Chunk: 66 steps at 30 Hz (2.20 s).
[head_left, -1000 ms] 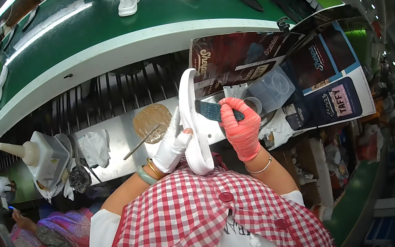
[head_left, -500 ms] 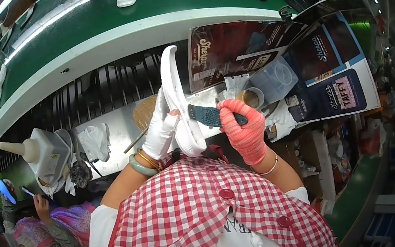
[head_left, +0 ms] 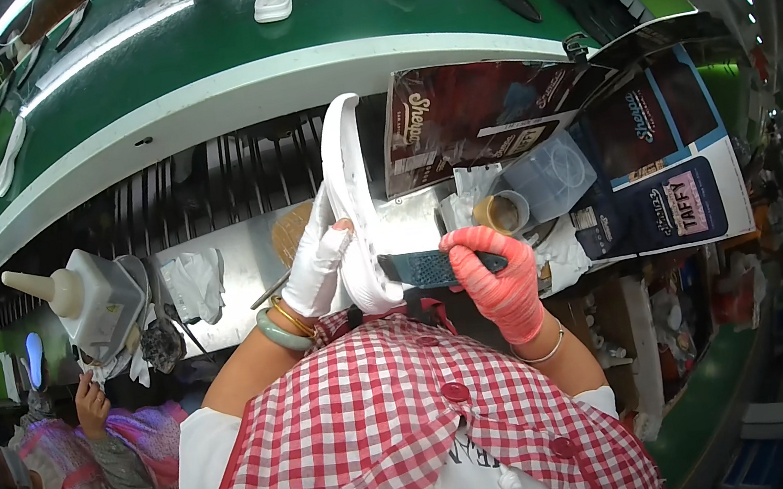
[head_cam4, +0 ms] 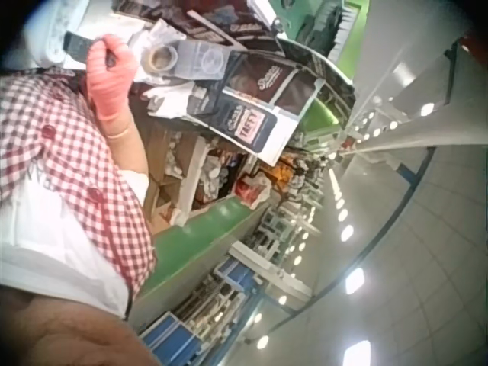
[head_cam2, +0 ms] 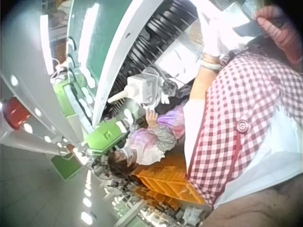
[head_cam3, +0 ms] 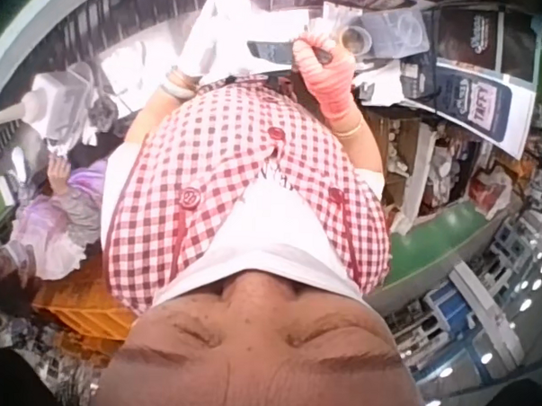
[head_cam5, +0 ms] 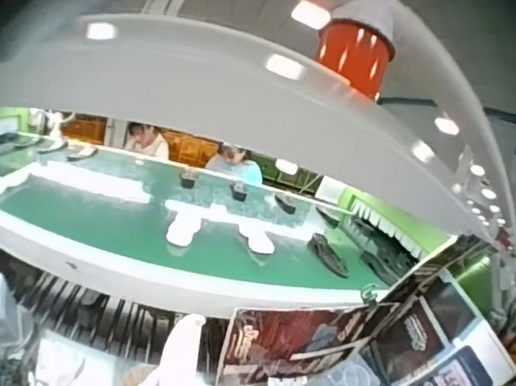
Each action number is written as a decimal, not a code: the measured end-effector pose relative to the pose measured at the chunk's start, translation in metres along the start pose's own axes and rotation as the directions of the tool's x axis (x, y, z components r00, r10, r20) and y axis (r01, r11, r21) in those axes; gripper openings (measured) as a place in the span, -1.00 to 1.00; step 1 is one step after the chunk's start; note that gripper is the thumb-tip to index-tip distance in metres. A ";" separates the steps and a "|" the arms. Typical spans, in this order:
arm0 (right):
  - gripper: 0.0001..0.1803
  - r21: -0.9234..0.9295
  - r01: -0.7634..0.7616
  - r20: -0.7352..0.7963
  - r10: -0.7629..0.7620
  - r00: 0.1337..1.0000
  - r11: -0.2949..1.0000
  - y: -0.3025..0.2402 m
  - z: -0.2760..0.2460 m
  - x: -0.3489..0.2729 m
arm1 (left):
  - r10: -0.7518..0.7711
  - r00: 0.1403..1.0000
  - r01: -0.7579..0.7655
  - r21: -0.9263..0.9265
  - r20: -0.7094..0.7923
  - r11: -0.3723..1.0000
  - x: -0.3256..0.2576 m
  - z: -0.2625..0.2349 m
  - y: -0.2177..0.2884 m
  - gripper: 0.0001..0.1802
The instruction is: The person scrubs the insole of white plastic slippers with a green brush, then places each cleaned slipper onto a green conveyor belt. The process is repeated for multiple slippers in a factory setting.
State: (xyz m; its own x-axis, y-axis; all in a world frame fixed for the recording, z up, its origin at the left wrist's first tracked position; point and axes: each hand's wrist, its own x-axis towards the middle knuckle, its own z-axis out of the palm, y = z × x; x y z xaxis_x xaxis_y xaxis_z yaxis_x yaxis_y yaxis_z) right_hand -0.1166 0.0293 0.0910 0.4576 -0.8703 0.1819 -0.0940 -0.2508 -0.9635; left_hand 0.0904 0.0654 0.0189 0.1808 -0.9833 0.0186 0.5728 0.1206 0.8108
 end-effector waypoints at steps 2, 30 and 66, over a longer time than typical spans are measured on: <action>-0.88 0.157 -0.077 -0.112 0.095 0.989 0.985 -0.009 -0.005 0.003 | -0.156 0.980 0.183 -0.247 0.126 0.952 -0.004 -0.003 0.004 -0.37; -0.81 0.125 0.004 0.078 -0.014 0.997 0.992 -0.012 0.023 0.076 | -0.421 0.854 0.516 -0.592 0.305 0.619 -0.014 -0.027 0.017 -0.39; -0.64 0.210 0.349 -0.537 -0.191 0.822 0.913 -0.041 0.070 0.034 | 0.022 0.985 -0.066 -0.259 -0.169 0.964 0.048 -0.120 0.203 -0.51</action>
State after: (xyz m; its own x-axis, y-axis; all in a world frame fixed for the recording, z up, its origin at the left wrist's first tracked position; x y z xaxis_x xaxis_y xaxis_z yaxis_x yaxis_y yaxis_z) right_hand -0.0356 0.0396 0.1227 -0.0805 -0.8948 0.4391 0.2595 -0.4442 -0.8575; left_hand 0.3115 0.0594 0.1140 0.3257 -0.9434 -0.0630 0.7473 0.2160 0.6284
